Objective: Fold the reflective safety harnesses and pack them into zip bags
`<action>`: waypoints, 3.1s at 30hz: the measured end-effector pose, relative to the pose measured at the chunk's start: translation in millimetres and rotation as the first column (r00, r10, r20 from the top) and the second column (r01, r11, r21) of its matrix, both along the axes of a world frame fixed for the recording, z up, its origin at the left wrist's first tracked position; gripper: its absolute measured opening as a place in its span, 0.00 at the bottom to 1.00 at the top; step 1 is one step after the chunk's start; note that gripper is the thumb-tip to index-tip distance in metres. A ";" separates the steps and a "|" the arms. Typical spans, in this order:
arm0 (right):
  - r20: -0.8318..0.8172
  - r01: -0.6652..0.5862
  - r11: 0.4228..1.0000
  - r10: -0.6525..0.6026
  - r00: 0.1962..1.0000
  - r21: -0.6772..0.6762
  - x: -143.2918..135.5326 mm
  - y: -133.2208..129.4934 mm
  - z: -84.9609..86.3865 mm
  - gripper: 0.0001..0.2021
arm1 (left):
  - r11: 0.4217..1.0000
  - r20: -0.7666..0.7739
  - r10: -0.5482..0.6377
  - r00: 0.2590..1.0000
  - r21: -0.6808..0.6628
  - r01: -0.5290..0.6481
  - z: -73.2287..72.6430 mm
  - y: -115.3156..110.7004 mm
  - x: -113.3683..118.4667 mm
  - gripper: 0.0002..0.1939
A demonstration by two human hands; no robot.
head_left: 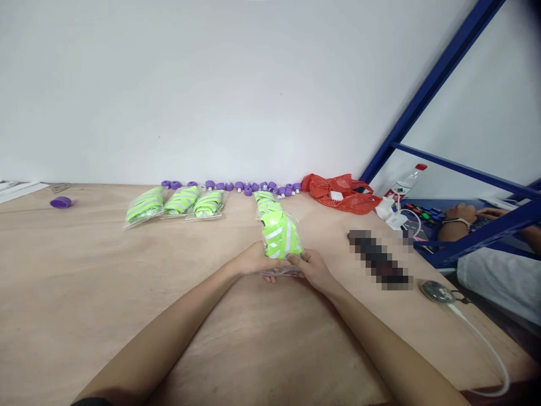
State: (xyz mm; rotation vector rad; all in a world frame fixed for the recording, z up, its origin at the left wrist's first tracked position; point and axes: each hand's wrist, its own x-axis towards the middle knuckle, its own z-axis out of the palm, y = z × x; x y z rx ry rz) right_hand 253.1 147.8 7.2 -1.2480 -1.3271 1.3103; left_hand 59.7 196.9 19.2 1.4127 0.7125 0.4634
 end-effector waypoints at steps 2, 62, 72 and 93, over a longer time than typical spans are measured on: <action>0.002 -0.008 1.000 0.008 1.000 -0.002 -0.1 0.1 -1.3 0.25 | 1.000 -0.024 -0.025 0.999 0.015 0.025 1.5 1.0 -0.4 0.23; -0.017 -0.103 0.993 0.104 0.994 0.060 -1.0 0.1 6.9 0.26 | 0.999 0.051 0.049 0.997 -0.026 -0.047 -8.6 10.5 -10.7 0.28; -0.081 -0.079 0.995 0.084 0.993 0.061 -0.3 3.1 4.9 0.21 | 0.989 0.034 -0.138 0.990 -0.050 0.139 -6.8 19.0 -16.4 0.23; 0.154 0.103 0.908 -0.179 0.972 0.406 1.7 -3.0 9.0 0.18 | 0.924 0.141 -0.241 0.960 -0.269 0.272 -4.3 24.0 -30.7 0.20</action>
